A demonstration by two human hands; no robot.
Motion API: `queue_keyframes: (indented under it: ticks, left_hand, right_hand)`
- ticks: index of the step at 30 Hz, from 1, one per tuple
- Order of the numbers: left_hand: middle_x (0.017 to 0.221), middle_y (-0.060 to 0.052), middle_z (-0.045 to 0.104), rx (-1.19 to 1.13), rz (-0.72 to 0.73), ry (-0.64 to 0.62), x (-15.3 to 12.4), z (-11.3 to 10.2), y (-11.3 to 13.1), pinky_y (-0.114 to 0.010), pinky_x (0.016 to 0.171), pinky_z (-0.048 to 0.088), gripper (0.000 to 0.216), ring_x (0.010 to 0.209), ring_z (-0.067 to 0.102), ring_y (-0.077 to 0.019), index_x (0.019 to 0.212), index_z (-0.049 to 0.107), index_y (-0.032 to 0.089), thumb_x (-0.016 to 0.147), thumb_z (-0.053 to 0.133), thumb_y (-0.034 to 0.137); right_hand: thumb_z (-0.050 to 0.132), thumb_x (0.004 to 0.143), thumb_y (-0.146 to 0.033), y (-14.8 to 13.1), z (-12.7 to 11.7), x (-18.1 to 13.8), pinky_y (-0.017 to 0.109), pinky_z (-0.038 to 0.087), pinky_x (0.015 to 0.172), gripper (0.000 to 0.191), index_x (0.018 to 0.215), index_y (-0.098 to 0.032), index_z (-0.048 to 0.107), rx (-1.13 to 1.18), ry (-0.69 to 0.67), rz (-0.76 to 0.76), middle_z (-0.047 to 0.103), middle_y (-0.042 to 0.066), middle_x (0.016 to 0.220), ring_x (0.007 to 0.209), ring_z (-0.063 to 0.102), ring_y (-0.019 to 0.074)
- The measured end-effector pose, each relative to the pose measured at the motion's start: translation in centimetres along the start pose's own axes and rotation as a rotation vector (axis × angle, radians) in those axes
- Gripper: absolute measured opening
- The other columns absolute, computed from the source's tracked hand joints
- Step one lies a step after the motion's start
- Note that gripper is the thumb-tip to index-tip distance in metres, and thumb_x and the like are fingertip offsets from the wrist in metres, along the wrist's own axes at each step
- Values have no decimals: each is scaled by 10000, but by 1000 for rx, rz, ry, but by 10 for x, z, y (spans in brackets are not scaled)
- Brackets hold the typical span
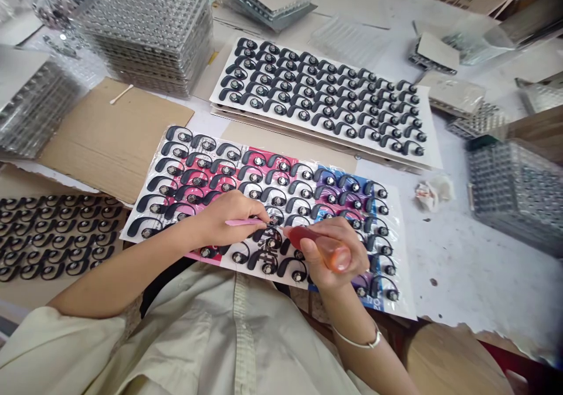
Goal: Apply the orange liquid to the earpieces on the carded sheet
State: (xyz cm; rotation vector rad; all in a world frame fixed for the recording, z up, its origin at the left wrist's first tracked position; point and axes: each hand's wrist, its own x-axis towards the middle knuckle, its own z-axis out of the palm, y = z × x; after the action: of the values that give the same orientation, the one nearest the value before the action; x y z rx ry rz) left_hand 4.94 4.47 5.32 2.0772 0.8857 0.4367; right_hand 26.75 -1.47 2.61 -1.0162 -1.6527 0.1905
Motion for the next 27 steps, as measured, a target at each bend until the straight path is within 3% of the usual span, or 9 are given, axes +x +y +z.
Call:
queue_keyframes:
  ticks: [27]
  left_hand:
    - [827, -17, 740, -77, -2, 15, -1, 2, -1, -181, 612, 470, 146, 687, 669, -122, 909, 731, 177, 828, 611, 159]
  right_hand:
    - [729, 694, -227, 0, 2, -4, 326, 492, 512, 289, 942, -216, 581, -58, -30, -37, 629, 4, 727, 589, 575, 158]
